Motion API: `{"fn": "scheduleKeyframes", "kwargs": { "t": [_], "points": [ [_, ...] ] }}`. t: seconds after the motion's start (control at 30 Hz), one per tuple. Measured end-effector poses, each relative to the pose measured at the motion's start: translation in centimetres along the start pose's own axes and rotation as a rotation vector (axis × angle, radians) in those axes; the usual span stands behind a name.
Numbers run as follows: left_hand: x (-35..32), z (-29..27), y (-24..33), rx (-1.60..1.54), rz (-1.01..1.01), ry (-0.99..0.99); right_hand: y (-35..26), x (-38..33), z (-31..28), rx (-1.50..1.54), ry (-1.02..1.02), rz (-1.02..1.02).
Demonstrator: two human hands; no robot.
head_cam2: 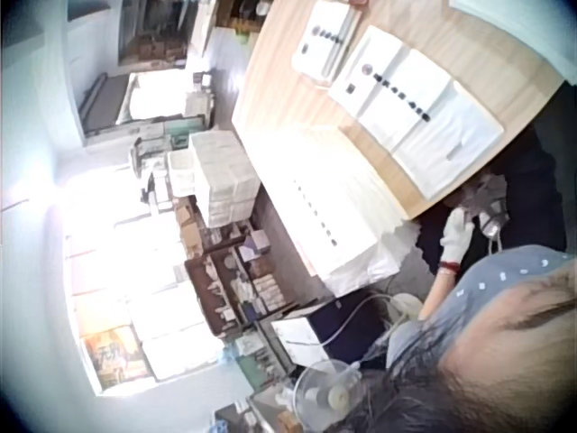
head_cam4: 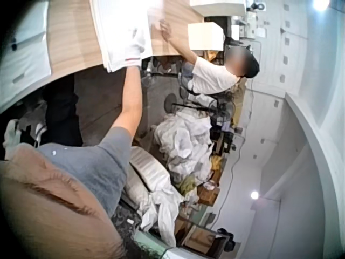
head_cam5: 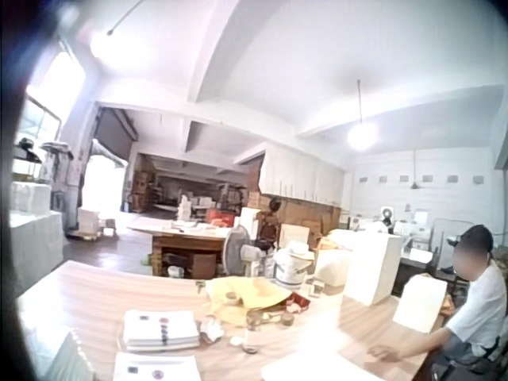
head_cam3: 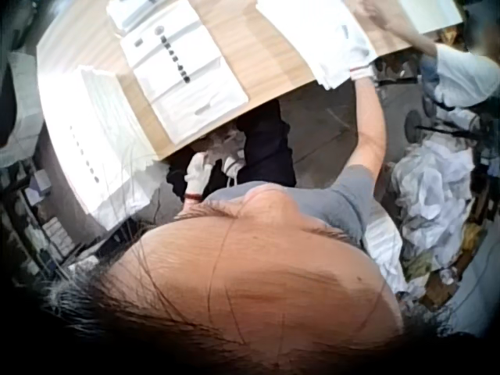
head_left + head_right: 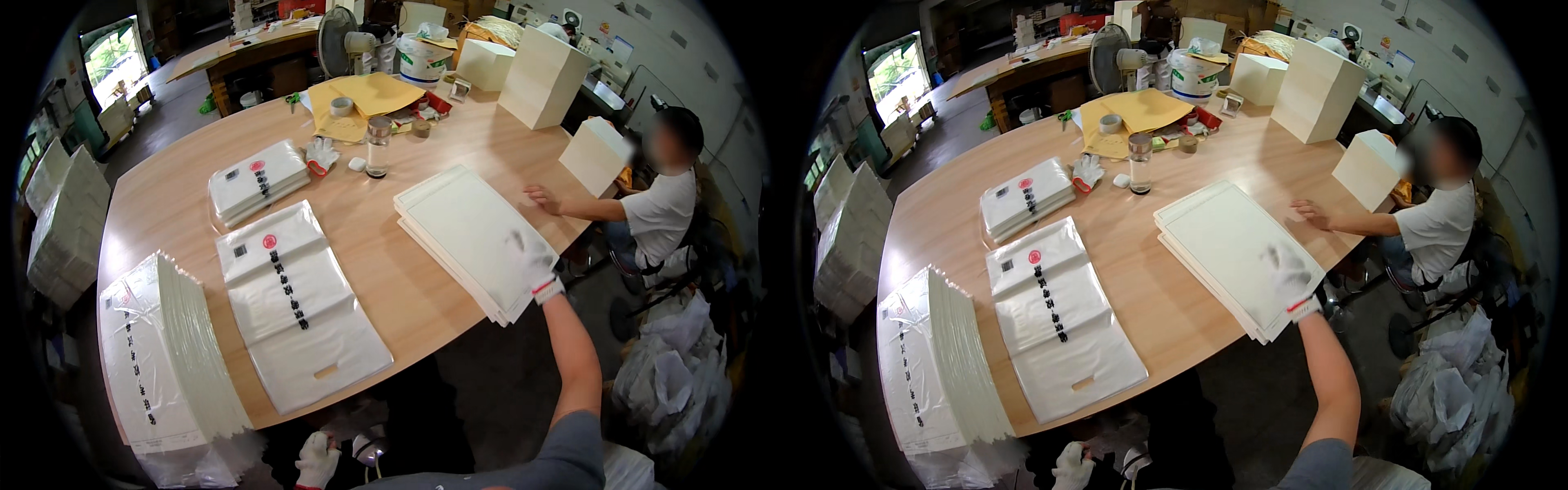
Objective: The person repeatedly picks up stacks of white paper, places them into clear plastic sleeves, and stacks the packaged units on the table. The person wears white gloves and works at a large wooden table in a workshop. Another person is visible in the background handling similar materials.
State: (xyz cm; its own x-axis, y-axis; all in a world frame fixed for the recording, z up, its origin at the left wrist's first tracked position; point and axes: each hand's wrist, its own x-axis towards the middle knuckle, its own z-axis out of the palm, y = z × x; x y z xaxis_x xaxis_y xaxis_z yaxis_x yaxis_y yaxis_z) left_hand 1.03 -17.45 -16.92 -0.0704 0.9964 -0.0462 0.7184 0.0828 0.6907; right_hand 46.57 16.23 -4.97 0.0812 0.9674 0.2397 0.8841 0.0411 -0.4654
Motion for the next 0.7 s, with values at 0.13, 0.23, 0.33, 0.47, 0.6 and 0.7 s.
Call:
{"fn": "scheduleKeyframes", "kwargs": {
  "t": [0.13,0.23,0.33,0.47,0.6,0.7],
  "points": [
    [-0.4,-1.0,1.1,0.075,-0.112,-0.142,9.8,7.5,2.2,-0.234,0.292,-0.091],
    [-0.5,-0.8,1.0,0.070,-0.068,-0.015,11.5,9.5,2.7,-0.303,0.184,0.186],
    [-0.3,-1.4,1.3,0.069,-0.198,-0.088,9.6,9.7,1.7,-0.298,-0.132,0.408],
    [-0.2,-1.8,2.0,0.043,-0.234,-0.090,8.9,8.7,2.1,-0.332,-0.199,0.465],
    [0.7,-1.2,3.8,0.086,-0.221,-0.144,6.7,6.0,2.2,-0.309,-0.114,0.518],
    [0.8,-0.4,4.0,0.058,-0.156,-0.167,5.8,4.0,3.4,-0.291,-0.023,0.518]
  ]
}}
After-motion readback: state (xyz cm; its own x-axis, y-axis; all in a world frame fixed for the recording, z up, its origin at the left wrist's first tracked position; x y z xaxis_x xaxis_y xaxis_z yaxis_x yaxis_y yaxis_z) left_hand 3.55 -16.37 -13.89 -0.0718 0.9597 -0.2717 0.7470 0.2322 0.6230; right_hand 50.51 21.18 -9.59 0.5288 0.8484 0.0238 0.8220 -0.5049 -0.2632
